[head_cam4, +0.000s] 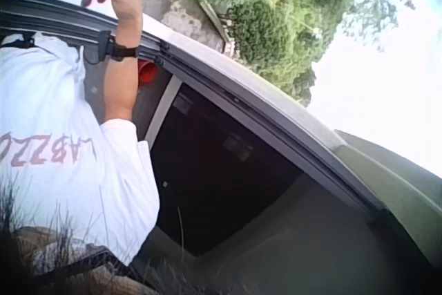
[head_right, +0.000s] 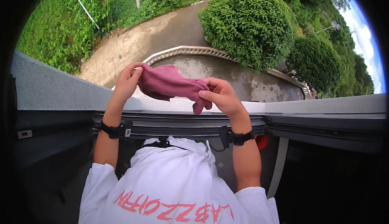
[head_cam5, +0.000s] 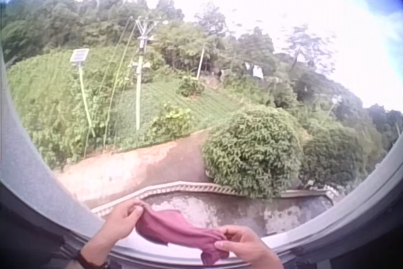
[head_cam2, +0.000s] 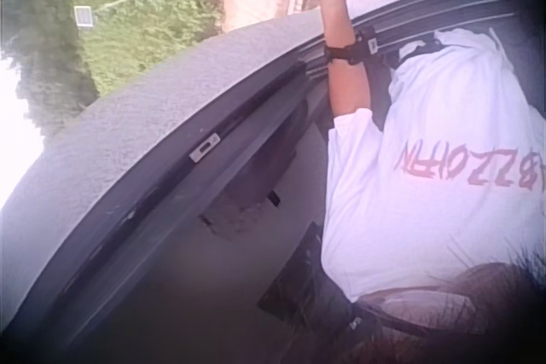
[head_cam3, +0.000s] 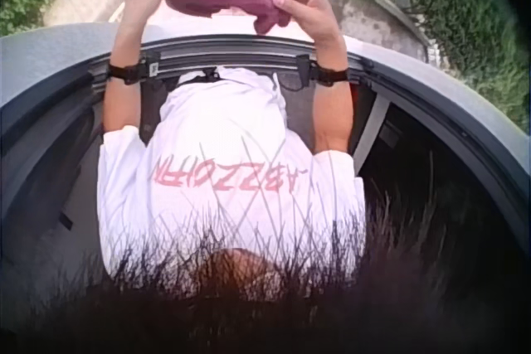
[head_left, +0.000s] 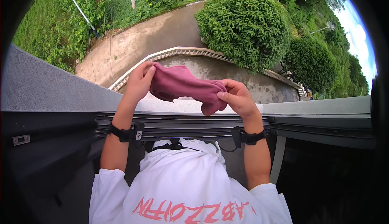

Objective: The person wipes the metal track and frame of a large window with a cloth.

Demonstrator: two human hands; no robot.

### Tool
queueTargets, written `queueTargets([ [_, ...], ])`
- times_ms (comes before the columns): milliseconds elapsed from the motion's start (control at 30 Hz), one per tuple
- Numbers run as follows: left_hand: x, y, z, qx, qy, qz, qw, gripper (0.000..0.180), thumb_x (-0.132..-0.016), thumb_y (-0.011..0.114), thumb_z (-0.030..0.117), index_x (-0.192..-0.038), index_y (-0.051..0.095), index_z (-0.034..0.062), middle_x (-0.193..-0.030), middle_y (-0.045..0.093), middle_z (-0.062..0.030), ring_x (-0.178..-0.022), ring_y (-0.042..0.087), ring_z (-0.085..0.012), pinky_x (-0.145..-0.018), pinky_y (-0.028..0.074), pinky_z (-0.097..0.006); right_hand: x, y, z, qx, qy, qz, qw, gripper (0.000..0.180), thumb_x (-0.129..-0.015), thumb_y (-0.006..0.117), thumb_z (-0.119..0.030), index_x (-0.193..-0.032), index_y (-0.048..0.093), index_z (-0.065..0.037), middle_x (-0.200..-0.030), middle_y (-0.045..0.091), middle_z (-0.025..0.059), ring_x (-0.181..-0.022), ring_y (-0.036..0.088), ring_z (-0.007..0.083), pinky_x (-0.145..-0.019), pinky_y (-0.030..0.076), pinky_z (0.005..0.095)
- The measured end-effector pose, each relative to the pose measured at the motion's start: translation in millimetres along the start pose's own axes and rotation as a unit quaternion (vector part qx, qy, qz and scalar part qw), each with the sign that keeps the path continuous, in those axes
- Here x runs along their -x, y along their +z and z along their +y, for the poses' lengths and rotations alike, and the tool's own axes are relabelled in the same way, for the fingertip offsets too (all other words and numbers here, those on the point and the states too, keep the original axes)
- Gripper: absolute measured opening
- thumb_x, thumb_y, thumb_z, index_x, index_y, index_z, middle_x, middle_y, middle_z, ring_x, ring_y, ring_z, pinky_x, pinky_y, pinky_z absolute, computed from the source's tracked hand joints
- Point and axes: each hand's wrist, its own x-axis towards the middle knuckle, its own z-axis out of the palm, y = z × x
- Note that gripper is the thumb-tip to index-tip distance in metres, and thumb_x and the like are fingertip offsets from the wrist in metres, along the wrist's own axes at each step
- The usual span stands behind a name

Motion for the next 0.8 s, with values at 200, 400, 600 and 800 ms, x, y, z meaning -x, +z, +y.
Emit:
queueTargets([
  [200,82,-17,4,-0.335,0.143,0.022,0.931,0.042,-0.091,0.069,0.019,-0.128,0.059,0.0019,-0.110,0.068,-0.0183,-0.104,0.064,-0.0355,-0.088,0.050,-0.041,46,-29,4,-0.115,-0.104,0.090,0.984,0.034,-0.098,0.062,-0.003,-0.132,0.057,0.002,-0.123,0.067,0.0112,-0.113,0.064,0.0186,-0.100,0.051,0.0337],
  [400,164,-46,-22,-0.367,0.132,0.110,0.914,0.024,-0.087,0.068,0.005,-0.111,0.067,-0.0008,-0.106,0.068,-0.0186,-0.101,0.063,-0.0370,-0.090,0.049,-0.043,99,-21,31,0.090,0.081,0.053,0.991,0.021,-0.095,0.067,-0.001,-0.115,0.063,0.000,-0.103,0.065,-0.0004,-0.094,0.062,0.0082,-0.082,0.051,0.0245],
  [600,199,-50,-58,-0.422,0.185,0.217,0.861,0.020,-0.087,0.066,-0.001,-0.106,0.068,-0.0014,-0.103,0.067,-0.0166,-0.102,0.062,-0.0371,-0.092,0.049,-0.045,113,8,77,0.440,-0.038,-0.002,0.897,0.022,-0.087,0.071,-0.004,-0.108,0.065,-0.003,-0.093,0.062,0.0128,-0.084,0.063,0.0279,-0.076,0.051,0.0336],
  [800,198,-60,-76,-0.432,0.217,0.262,0.835,0.016,-0.088,0.063,-0.002,-0.103,0.068,-0.0017,-0.101,0.065,-0.0154,-0.099,0.061,-0.0363,-0.090,0.049,-0.045,111,6,82,0.485,-0.023,-0.044,0.873,0.018,-0.086,0.069,-0.005,-0.104,0.065,-0.005,-0.087,0.057,0.0134,-0.082,0.055,0.0309,-0.071,0.046,0.0380],
])
